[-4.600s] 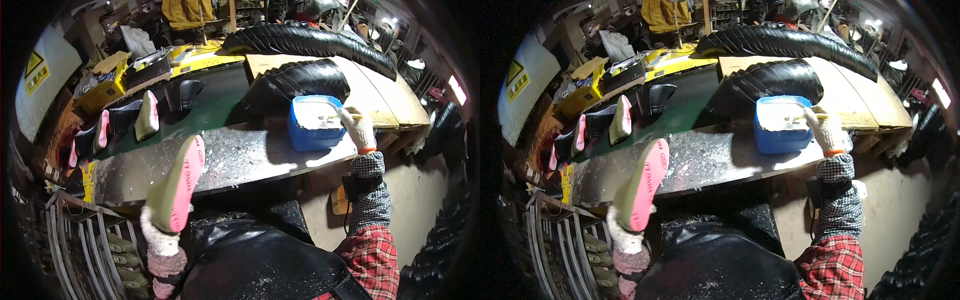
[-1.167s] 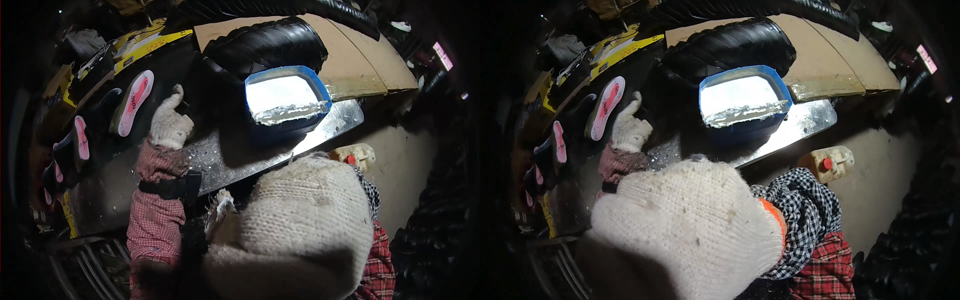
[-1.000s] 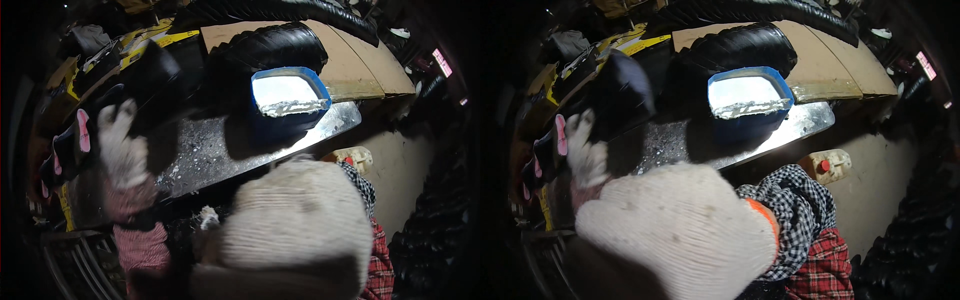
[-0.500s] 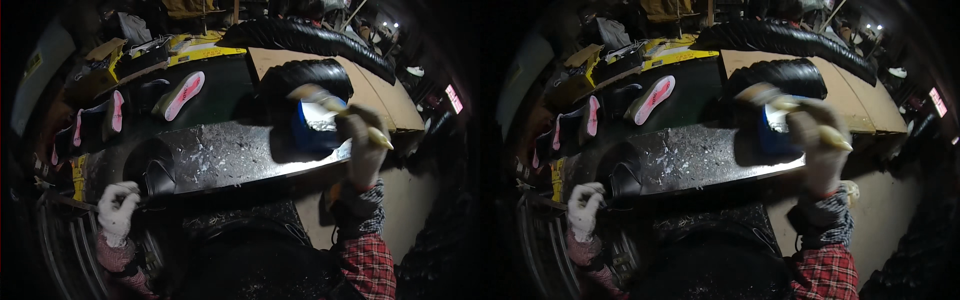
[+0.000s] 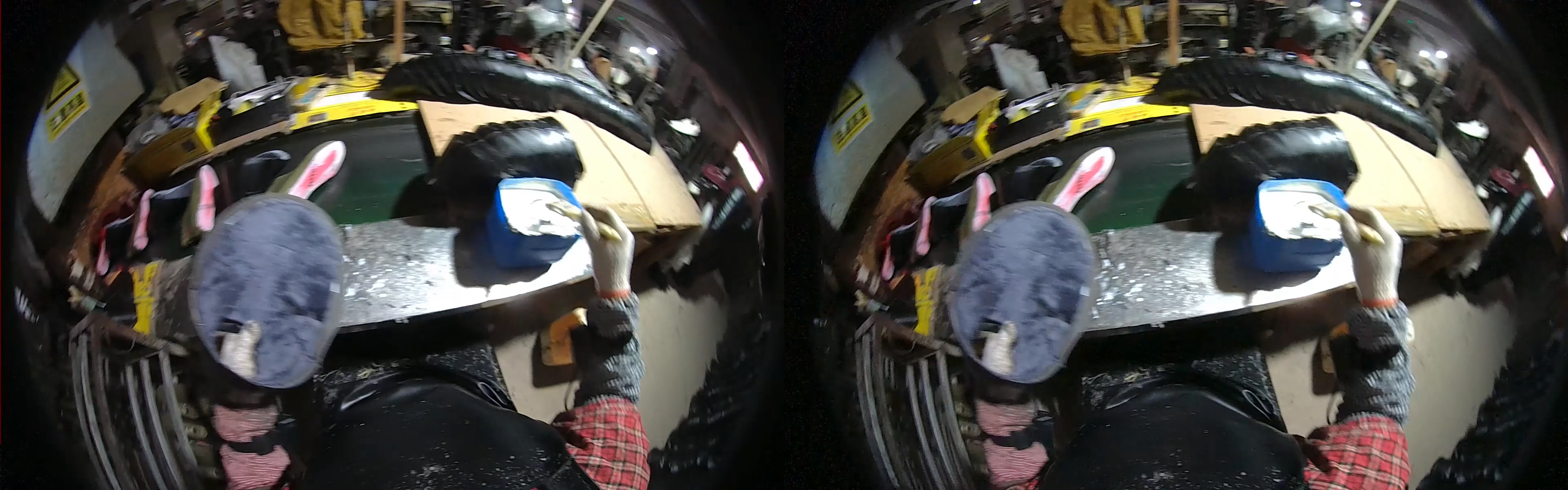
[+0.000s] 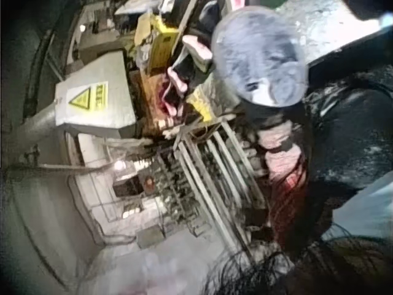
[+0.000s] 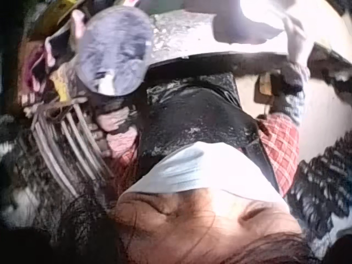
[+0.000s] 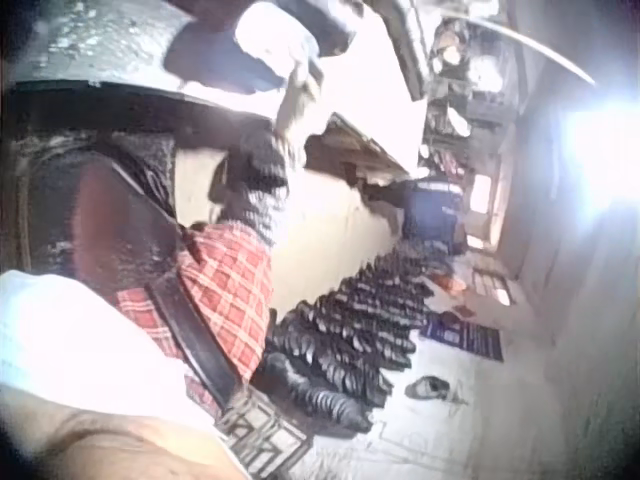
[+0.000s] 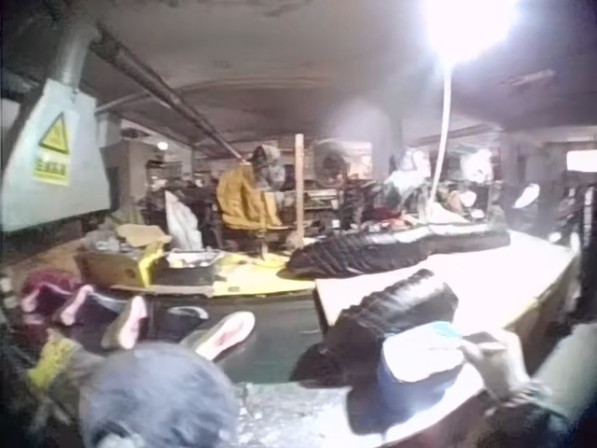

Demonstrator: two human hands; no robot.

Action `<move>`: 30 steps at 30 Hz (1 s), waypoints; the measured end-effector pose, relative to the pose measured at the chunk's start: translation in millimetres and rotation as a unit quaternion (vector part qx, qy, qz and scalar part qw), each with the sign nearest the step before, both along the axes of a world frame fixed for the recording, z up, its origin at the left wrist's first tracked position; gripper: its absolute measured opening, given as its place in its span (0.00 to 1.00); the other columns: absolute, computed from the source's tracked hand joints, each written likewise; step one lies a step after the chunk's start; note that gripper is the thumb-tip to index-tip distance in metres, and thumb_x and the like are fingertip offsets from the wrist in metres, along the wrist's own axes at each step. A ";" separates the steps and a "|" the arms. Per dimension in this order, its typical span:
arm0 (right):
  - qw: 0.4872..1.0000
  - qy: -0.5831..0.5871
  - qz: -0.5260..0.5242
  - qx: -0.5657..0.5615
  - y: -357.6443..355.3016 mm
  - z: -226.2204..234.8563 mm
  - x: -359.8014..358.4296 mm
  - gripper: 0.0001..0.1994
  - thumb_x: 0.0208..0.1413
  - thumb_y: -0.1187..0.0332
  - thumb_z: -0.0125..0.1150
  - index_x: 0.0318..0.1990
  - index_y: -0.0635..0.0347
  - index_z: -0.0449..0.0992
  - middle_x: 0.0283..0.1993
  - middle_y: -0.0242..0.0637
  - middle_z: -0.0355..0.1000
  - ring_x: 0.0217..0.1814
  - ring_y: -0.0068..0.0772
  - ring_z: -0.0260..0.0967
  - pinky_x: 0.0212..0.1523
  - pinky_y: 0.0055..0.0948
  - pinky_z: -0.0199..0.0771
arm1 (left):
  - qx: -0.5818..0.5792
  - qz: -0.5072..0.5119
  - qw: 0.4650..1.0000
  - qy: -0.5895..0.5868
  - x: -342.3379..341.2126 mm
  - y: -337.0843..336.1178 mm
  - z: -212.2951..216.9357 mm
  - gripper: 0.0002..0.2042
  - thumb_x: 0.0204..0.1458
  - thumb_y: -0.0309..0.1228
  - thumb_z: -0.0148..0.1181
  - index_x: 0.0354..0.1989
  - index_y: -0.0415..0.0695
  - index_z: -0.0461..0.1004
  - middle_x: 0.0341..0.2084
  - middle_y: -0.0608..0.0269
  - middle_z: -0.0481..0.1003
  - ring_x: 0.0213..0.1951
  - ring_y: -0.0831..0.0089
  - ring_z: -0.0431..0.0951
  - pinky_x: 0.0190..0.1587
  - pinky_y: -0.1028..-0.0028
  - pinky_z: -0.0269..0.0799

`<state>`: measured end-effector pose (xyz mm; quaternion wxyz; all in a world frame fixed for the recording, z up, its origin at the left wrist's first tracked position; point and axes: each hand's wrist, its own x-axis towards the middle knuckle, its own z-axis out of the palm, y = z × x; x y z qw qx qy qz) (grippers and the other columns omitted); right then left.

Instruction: The recorder is applying glue to the bottom of pink shoe insoles and black boot liners using a brush in a shoe manufacturing facility.

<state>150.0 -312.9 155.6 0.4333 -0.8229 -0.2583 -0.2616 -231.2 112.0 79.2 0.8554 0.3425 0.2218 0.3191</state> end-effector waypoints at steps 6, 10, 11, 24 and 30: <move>0.996 -0.033 0.065 -0.049 4.8 -7.4 -52.6 0.02 0.52 0.80 0.58 0.31 0.67 0.77 0.24 0.40 0.73 0.23 0.29 0.69 0.28 0.26 0.68 | -0.108 -0.059 0.992 0.006 10.7 -55.5 -33.1 0.21 0.59 0.24 0.47 0.61 0.38 0.63 0.53 0.51 0.73 0.53 0.63 0.74 0.61 0.70 0.65; 0.951 -0.035 0.305 0.039 129.4 -16.7 -97.8 0.09 0.51 0.76 0.60 0.40 0.63 0.78 0.31 0.42 0.77 0.31 0.36 0.77 0.35 0.31 0.77 | -0.120 -0.074 0.990 0.018 19.4 -63.9 -44.0 0.20 0.59 0.25 0.47 0.61 0.38 0.64 0.53 0.52 0.73 0.52 0.63 0.74 0.60 0.70 0.66; 0.914 -0.061 0.381 -0.126 157.6 13.3 -108.0 0.11 0.50 0.75 0.62 0.43 0.61 0.78 0.34 0.41 0.77 0.34 0.39 0.77 0.38 0.32 0.77 | -0.121 -0.070 0.990 0.019 16.6 -65.4 -39.4 0.20 0.60 0.25 0.47 0.61 0.38 0.64 0.53 0.52 0.73 0.52 0.64 0.74 0.59 0.70 0.66; 0.874 0.337 0.311 0.158 155.7 -46.1 -67.7 0.11 0.62 0.66 0.55 0.42 0.67 0.76 0.31 0.34 0.76 0.30 0.19 0.70 0.29 0.17 0.70 | -0.115 -0.126 0.985 0.031 49.2 -86.9 -42.3 0.18 0.62 0.27 0.47 0.60 0.37 0.64 0.52 0.52 0.72 0.50 0.65 0.75 0.56 0.70 0.70; 0.807 -0.015 0.590 0.001 237.7 27.3 -151.9 0.11 0.56 0.63 0.59 0.43 0.58 0.78 0.27 0.41 0.74 0.30 0.47 0.75 0.32 0.36 0.76 | -0.038 -0.169 0.984 0.030 71.5 -100.1 -14.1 0.17 0.63 0.28 0.47 0.60 0.37 0.64 0.52 0.53 0.72 0.50 0.66 0.75 0.55 0.69 0.71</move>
